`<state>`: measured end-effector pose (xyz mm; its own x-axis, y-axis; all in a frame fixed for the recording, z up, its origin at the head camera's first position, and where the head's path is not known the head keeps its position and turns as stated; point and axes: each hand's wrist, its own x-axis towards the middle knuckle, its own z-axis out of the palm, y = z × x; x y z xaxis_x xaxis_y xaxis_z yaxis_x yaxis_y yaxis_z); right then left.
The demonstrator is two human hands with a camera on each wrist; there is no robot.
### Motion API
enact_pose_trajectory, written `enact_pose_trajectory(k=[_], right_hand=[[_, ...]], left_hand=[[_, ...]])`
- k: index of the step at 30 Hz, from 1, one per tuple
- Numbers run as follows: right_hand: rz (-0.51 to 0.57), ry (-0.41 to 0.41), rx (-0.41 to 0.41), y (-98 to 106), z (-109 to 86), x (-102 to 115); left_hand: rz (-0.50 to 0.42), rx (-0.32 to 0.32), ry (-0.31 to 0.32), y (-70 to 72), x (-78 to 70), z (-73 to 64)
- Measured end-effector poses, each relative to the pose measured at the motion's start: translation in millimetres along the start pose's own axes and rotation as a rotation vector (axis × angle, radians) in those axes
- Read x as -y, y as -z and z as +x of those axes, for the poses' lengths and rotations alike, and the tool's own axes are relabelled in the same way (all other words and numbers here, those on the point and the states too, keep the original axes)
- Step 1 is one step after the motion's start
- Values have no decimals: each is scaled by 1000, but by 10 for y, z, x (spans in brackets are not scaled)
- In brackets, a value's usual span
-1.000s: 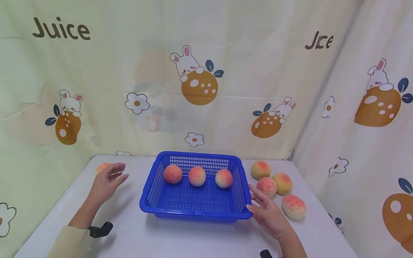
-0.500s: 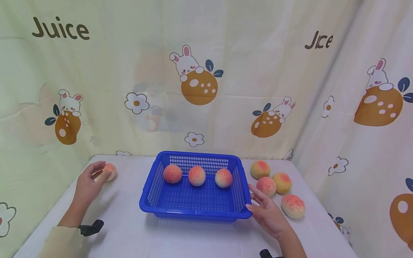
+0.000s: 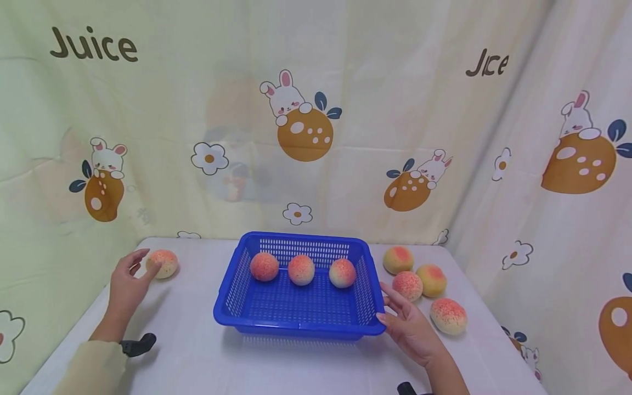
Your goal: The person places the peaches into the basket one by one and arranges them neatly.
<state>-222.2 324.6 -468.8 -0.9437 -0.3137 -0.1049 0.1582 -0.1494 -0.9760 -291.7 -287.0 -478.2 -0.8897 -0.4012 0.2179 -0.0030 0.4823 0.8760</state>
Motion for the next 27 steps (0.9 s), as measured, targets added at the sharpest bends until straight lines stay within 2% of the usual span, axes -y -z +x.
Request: enact_pose_trajectory(k=[3, 9, 15, 20, 27], right_hand=[[-1, 2, 0, 0, -3, 1], [2, 22, 21, 17, -5, -10], [-4, 28, 29, 22, 3, -13], [-38, 24, 12, 25, 6, -1], [-101, 7, -15, 49, 16, 19]], left_hand=[[6, 18, 44, -18, 27, 39], [-11, 98, 141, -60, 87, 141], [-7, 132, 199, -81, 175, 244], [-17, 142, 222, -94, 204, 267], [-27, 167, 202, -99, 198, 262]])
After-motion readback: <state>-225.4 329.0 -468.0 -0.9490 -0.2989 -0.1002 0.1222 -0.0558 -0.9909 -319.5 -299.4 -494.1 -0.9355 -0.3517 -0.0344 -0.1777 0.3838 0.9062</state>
